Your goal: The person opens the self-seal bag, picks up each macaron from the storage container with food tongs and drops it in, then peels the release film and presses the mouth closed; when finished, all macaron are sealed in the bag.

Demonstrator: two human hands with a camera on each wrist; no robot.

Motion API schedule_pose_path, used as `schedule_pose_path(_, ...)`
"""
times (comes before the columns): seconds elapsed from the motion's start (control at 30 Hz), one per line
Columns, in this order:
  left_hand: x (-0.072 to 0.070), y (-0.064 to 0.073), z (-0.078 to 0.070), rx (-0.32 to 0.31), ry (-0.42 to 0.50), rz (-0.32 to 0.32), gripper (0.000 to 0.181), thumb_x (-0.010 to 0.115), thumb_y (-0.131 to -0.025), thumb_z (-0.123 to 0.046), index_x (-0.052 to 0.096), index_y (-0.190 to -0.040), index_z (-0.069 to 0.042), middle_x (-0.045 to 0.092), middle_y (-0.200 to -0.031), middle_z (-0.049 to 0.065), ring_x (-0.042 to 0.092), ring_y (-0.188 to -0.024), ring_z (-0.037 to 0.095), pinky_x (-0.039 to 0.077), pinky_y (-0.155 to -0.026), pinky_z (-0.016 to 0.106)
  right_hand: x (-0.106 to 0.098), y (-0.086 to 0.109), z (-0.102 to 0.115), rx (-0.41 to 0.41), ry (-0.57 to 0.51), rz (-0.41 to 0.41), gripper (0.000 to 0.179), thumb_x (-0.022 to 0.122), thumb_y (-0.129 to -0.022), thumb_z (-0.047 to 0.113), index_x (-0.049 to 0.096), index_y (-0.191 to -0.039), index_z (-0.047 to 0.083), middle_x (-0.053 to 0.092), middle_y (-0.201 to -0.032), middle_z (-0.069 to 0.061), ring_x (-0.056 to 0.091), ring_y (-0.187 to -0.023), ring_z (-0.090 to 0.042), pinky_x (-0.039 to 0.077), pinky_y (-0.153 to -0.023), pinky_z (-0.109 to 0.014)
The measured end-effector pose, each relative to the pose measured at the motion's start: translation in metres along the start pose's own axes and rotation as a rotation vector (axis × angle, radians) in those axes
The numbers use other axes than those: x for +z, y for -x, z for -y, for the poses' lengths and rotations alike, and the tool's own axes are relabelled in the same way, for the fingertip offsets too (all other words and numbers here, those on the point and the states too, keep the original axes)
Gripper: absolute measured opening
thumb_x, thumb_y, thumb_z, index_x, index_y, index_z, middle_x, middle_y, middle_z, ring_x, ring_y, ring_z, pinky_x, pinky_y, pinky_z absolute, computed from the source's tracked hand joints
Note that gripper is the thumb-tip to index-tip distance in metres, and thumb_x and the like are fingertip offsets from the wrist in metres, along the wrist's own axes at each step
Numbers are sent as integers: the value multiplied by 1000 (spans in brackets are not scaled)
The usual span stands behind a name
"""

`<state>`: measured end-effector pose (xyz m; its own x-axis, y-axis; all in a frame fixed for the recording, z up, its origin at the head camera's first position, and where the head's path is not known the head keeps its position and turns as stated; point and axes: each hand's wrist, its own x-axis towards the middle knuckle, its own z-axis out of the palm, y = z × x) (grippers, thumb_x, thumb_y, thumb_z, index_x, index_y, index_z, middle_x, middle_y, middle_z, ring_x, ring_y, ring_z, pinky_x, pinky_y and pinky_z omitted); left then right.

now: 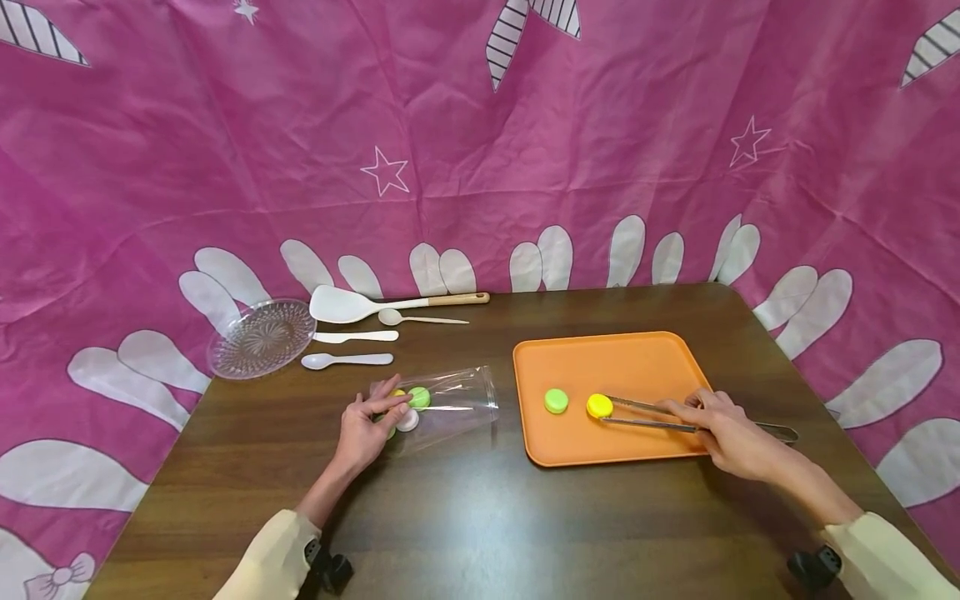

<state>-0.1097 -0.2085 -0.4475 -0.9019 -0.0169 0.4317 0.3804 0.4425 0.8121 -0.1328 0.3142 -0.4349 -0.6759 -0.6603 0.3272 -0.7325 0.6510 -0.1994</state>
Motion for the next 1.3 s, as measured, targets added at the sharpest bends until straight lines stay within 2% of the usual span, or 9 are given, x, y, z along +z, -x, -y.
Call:
schedule_pose_path(0.53,-1,-1,-1,-11,6,2,14,72,-83,14,73,-97,14,57,-127,35,46,-126,56,9,-104,78,-2,-19,5,-3,-16,13,75,69,-67,-23,63,-131,16,52,-96,1,46,-87,-22,36,-66,-37)
schedule_pose_path(0.83,-2,0,-1,-18,6,1,14,71,-84,14,73,-97,14,56,-128,34,46,-126,56,8,-105,78,3,-34,10,-45,-8,1,73,67,-67,-23,64,-130,14,51,-94,1,48,-89,-21,38,-65,-36)
schedule_pose_path(1.0,-2,0,-2,-23,3,-4,13,71,-84,14,73,-97,14,56,-128,34,46,-126,56,9,-105,77,6,-48,15,-84,10,-7,71,68,-66,-23,65,-129,11,51,-92,0,45,-82,-19,39,-70,-37)
schedule_pose_path(1.13,-1,-2,-2,-15,8,0,13,71,-84,14,73,-97,14,56,-128,34,46,-126,56,8,-105,77,9,-58,22,-77,10,30,67,70,-69,-21,66,-129,10,50,-92,0,42,-80,-18,37,-73,-38)
schedule_pose_path(1.3,-1,-1,-1,-15,14,9,13,71,-84,13,73,-97,14,56,-129,33,46,-126,56,7,-105,78,13,-75,32,-14,-29,126,64,68,-79,-18,64,-135,13,52,-96,-1,44,-85,-21,38,-78,-41)
